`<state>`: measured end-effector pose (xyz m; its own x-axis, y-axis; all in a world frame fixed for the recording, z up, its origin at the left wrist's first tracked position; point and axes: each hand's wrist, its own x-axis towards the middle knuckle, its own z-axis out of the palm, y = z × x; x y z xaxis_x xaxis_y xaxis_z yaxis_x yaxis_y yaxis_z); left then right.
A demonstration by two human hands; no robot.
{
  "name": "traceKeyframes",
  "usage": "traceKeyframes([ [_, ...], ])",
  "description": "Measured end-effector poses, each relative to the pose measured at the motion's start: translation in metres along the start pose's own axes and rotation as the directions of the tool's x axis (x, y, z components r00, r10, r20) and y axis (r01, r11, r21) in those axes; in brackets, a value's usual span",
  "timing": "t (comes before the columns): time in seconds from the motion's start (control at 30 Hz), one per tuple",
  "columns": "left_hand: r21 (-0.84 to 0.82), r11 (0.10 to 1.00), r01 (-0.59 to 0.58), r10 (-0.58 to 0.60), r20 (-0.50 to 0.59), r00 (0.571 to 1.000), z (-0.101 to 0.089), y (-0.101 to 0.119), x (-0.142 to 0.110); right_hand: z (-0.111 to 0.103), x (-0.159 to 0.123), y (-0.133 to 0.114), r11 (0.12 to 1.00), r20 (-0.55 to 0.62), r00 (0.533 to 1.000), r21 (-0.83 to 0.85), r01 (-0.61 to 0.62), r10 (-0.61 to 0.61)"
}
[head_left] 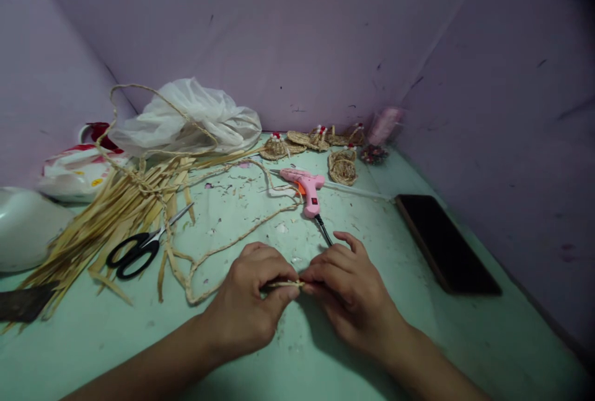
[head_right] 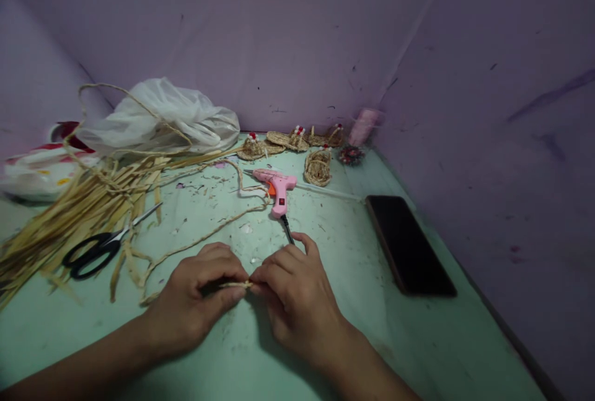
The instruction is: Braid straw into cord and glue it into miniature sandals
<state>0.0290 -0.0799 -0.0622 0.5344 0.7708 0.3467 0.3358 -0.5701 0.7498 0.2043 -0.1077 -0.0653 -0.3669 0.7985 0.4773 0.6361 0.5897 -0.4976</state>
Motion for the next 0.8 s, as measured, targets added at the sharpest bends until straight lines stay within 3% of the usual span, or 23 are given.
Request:
traceKeyframes([
  [0.4, 0.167, 0.981, -0.097, 0.109, -0.063, 0.992, -0.001, -0.003, -0.002, -0.01, -0.002, 0.011, 0.989, 0.062, 0.989, 0.056, -0.135, 0.131],
  [0.47, 0.156, 0.988, -0.017, 0.029, -0.074, 0.997, -0.003, -0.005, -0.001, -0.014, -0.001, 0.015, 0.98, 0.078, 0.984, 0.106, -0.168, 0.161],
  [0.57, 0.119, 0.972, 0.203, -0.197, -0.062, 0.978, -0.007, -0.006, 0.001, -0.021, 0.001, 0.02, 0.974, 0.034, 0.983, 0.135, -0.183, 0.18],
  [0.7, 0.033, 0.842, 0.539, -0.539, -0.002, 0.842, -0.011, -0.005, 0.005, -0.025, 0.002, 0.021, 0.99, -0.013, 0.994, 0.093, -0.106, 0.108],
  [0.8, -0.049, 0.763, 0.644, -0.64, 0.078, 0.764, -0.014, -0.002, 0.008, -0.02, 0.002, 0.02, 1.0, 0.078, 0.997, 0.005, 0.005, -0.006],
])
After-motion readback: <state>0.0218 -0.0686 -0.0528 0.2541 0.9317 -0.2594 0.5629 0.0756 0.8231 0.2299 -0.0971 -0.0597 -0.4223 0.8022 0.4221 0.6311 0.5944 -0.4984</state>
